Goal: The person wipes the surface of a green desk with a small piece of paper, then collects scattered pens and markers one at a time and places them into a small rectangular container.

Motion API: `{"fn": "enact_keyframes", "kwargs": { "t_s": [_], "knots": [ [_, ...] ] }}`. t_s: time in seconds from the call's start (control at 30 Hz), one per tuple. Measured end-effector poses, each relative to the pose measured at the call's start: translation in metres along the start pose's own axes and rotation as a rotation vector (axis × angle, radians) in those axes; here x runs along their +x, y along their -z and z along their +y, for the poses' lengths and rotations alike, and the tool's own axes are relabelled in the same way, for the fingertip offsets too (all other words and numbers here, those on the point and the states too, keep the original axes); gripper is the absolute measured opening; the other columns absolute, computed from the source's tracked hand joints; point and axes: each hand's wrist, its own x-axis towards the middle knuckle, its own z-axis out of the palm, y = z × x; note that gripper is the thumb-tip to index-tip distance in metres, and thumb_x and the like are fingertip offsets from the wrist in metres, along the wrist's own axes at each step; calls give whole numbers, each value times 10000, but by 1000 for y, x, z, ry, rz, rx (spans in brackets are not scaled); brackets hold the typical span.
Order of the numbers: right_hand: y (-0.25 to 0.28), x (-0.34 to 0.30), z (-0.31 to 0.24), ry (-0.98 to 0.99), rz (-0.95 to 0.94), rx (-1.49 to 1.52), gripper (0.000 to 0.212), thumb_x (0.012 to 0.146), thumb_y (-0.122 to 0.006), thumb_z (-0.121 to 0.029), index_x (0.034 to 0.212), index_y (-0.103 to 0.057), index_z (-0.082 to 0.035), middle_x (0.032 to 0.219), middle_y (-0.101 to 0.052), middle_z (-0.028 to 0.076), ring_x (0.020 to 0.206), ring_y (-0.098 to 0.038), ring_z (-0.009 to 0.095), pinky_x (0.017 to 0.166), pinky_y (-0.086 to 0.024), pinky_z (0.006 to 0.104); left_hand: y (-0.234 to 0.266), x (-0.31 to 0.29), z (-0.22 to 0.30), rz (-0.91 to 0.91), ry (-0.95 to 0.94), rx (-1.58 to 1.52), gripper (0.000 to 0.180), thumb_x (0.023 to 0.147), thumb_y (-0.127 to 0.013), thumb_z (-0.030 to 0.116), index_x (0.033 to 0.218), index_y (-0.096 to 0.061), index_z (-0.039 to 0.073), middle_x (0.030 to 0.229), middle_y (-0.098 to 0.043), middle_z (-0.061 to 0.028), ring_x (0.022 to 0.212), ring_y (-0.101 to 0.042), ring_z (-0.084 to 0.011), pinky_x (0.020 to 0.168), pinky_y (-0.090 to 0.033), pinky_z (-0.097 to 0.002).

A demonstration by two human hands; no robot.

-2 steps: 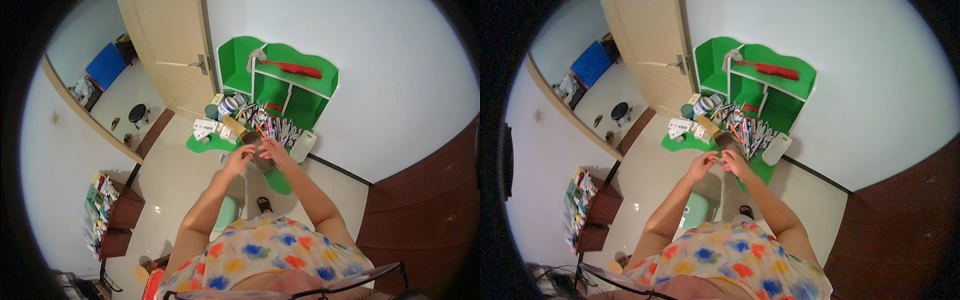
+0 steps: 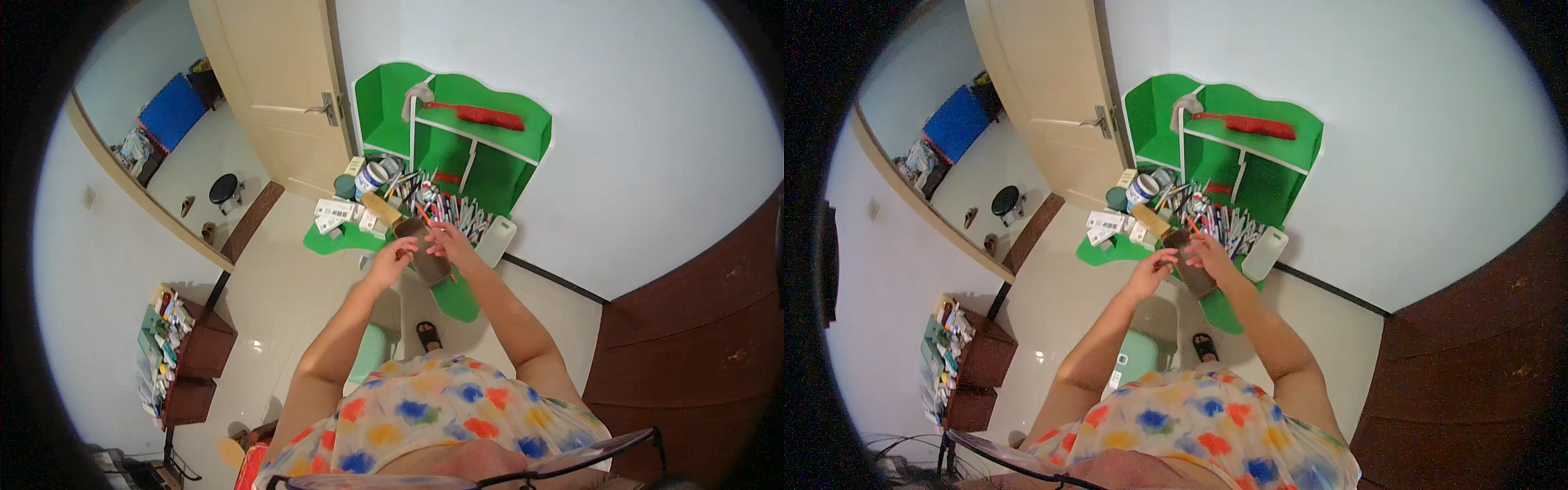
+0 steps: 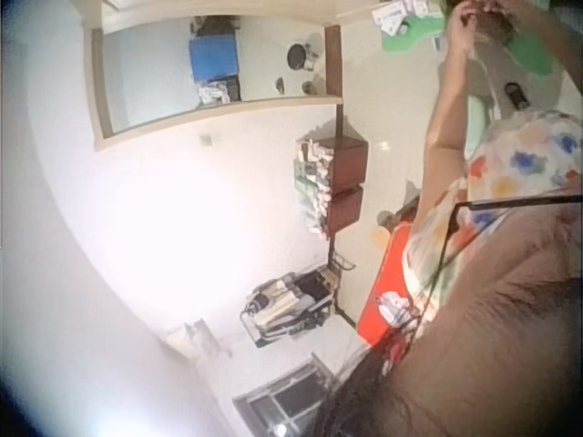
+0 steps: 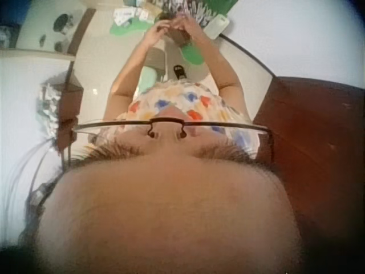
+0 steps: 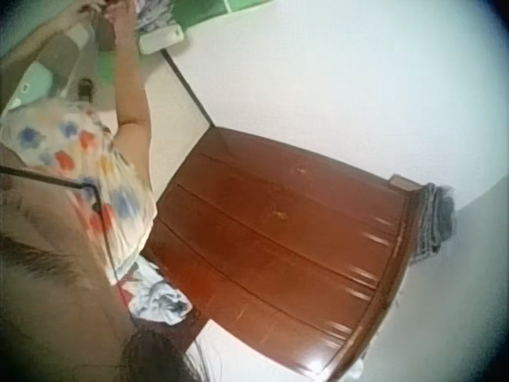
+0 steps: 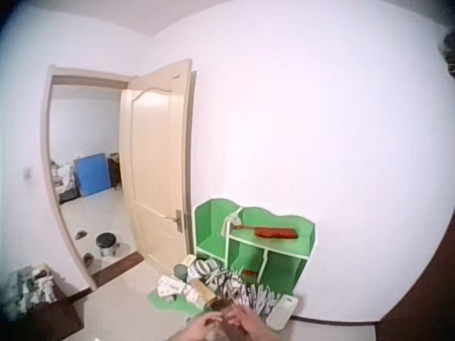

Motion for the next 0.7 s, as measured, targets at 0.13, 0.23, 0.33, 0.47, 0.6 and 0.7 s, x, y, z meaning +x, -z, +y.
{"fn": "enact_keyframes", "kwargs": {
  "t_s": [0.13,0.23,0.33,0.47,0.6,0.7],
  "knots": [
    [13,65,-35,110,52,63,387,947,-511,-240,1269,-409,-51,1013,-619,104,686,-613,135,632,-482,255,20,27,-5,-2,-42,-38,416,841,-465,-108,1235,-503,19,1045,-588,-39,849,-524,-92,766,-437,-231],
    [25,134,-51,187,54,69,401,947,-503,-227,1284,-385,-45,977,-620,117,670,-610,143,601,-478,254,40,48,1,24,-13,52,429,835,-459,-119,1239,-499,20,1044,-586,-41,857,-525,-95,779,-436,-230],
    [7,204,-71,191,99,13,462,920,-550,-239,1302,-370,-51,1061,-569,138,726,-612,186,622,-483,277,70,62,-11,97,-4,37,426,834,-469,-116,1239,-496,14,1038,-586,-43,852,-524,-93,775,-435,-223],
    [32,305,-119,340,277,-300,687,854,-640,-269,1413,-274,-110,1378,-253,221,1269,-317,386,980,-379,449,85,104,6,136,66,104,399,853,-484,-89,1237,-496,17,1028,-584,-45,851,-530,-94,765,-443,-230],
    [16,370,-136,676,451,-515,765,807,-684,-245,1432,-251,-172,1408,-208,241,1233,-363,454,968,-409,461,100,120,-4,188,124,96,380,871,-507,-53,1242,-495,28,1032,-582,-41,869,-539,-97,763,-449,-230],
    [25,388,-148,707,602,-766,665,790,-686,-182,1371,-365,-146,1368,-269,241,1162,-436,451,928,-438,470,97,140,-3,166,143,96,372,876,-512,-42,1241,-493,23,1038,-582,-42,894,-545,-97,781,-445,-226]
  ]
}}
